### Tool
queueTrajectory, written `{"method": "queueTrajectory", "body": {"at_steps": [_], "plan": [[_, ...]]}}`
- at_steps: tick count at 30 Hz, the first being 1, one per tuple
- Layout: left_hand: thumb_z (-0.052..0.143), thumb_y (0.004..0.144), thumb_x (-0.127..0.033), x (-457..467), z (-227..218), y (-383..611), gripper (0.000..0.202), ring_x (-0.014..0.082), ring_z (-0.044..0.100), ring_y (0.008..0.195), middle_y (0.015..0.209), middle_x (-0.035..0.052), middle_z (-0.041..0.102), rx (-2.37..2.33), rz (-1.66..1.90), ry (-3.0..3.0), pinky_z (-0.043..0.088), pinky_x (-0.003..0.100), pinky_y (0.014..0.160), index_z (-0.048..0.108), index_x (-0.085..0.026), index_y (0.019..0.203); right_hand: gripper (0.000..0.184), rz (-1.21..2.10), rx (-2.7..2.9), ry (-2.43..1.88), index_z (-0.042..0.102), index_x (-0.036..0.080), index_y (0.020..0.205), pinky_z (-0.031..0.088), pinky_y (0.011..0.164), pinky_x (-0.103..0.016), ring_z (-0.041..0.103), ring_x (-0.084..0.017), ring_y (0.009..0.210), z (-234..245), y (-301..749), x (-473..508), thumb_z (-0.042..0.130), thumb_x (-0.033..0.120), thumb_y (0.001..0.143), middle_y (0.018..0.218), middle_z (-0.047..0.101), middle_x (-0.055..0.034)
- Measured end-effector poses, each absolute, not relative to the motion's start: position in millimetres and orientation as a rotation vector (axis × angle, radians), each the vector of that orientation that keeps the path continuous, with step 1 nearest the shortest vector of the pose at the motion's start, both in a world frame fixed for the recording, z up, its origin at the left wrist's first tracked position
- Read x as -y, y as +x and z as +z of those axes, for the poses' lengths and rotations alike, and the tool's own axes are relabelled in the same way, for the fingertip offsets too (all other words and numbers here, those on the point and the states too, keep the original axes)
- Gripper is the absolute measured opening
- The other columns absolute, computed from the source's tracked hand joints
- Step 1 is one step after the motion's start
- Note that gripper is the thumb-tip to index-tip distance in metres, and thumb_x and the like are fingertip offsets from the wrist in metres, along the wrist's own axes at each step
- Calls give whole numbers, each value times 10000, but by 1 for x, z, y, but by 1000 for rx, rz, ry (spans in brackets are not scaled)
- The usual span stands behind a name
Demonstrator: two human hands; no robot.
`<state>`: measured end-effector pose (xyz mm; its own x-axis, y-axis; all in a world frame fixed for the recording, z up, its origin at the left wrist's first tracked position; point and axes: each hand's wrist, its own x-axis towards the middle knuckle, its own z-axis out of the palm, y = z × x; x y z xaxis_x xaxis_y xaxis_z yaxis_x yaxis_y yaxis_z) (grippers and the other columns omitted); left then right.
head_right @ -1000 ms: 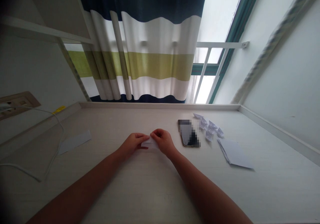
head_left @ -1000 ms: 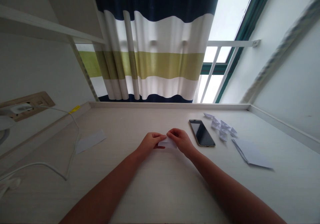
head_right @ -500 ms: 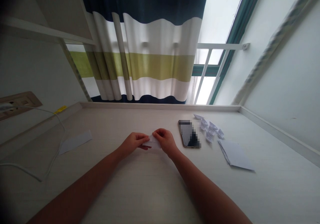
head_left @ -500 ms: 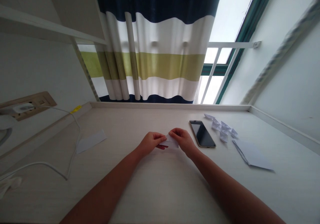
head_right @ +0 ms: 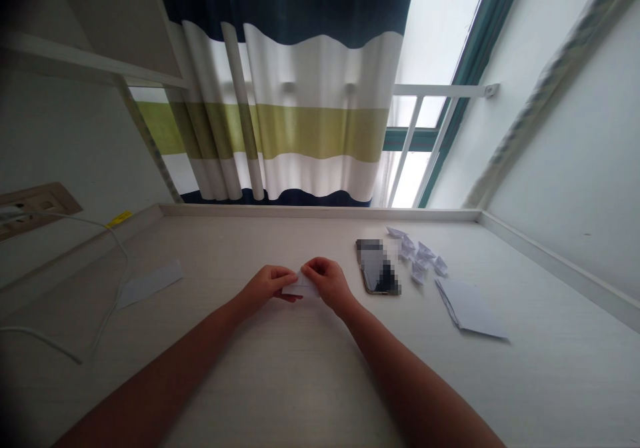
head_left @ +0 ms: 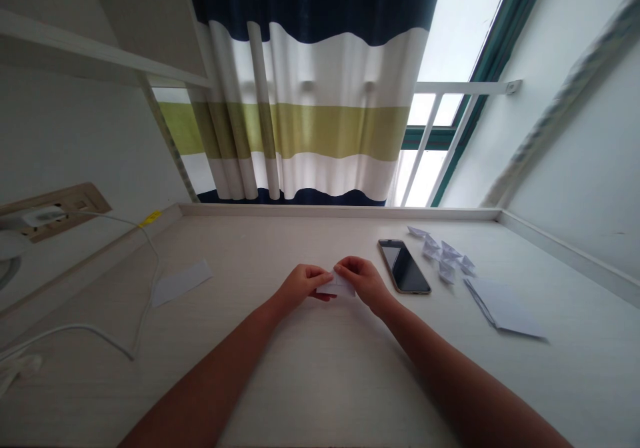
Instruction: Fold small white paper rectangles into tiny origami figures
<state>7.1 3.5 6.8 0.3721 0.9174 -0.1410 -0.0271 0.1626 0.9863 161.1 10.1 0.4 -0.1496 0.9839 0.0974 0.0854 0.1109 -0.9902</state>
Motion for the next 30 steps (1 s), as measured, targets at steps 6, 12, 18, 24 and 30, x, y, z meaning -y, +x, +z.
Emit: {"method": "queueTrajectory", "body": {"at_steps": [6, 12, 18, 24, 30], "plan": [[706, 579, -382, -4, 6, 8, 331, 157, 628, 590, 629, 38, 639, -974, 815, 1243, 525, 272, 585, 648, -80, 703, 195, 1195, 1454, -1088, 582, 150, 672, 353, 495, -222, 461, -89, 521, -2, 160, -9, 620, 341, 656, 579, 543, 23], [709, 582, -348, -8, 5, 4, 294, 145, 626, 567, 643, 35, 636, -979, 930, 1145, 524, 259, 573, 630, -88, 693, 251, 1099, 1674, -965, 557, 192, 919, 447, 560, -240, 534, -104, 602, 3, 168, -9, 602, 320, 708, 687, 582, 18], [662, 647, -288, -10, 7, -2, 218, 134, 618, 559, 622, 51, 646, -990, 991, 1119, 509, 225, 531, 629, -86, 723, 256, 876, 1979, -917, 615, 179, 921, 516, 730, -324, 580, -154, 804, 14, 177, -5, 628, 304, 699, 916, 602, -51], [650, 670, -298, -10, 5, -3, 230, 135, 623, 593, 663, 63, 659, -959, 965, 1105, 516, 234, 568, 640, -89, 766, 282, 775, 2068, -888, 631, 195, 967, 531, 728, -339, 593, -164, 805, 10, 181, -9, 624, 311, 710, 930, 603, -63], [678, 641, -298, -9, 7, -2, 250, 152, 634, 613, 693, 71, 663, -994, 958, 1122, 514, 244, 584, 636, -83, 762, 259, 749, 2077, -859, 646, 197, 960, 530, 694, -317, 599, -158, 774, 13, 180, -7, 598, 316, 735, 903, 619, -66]]}}
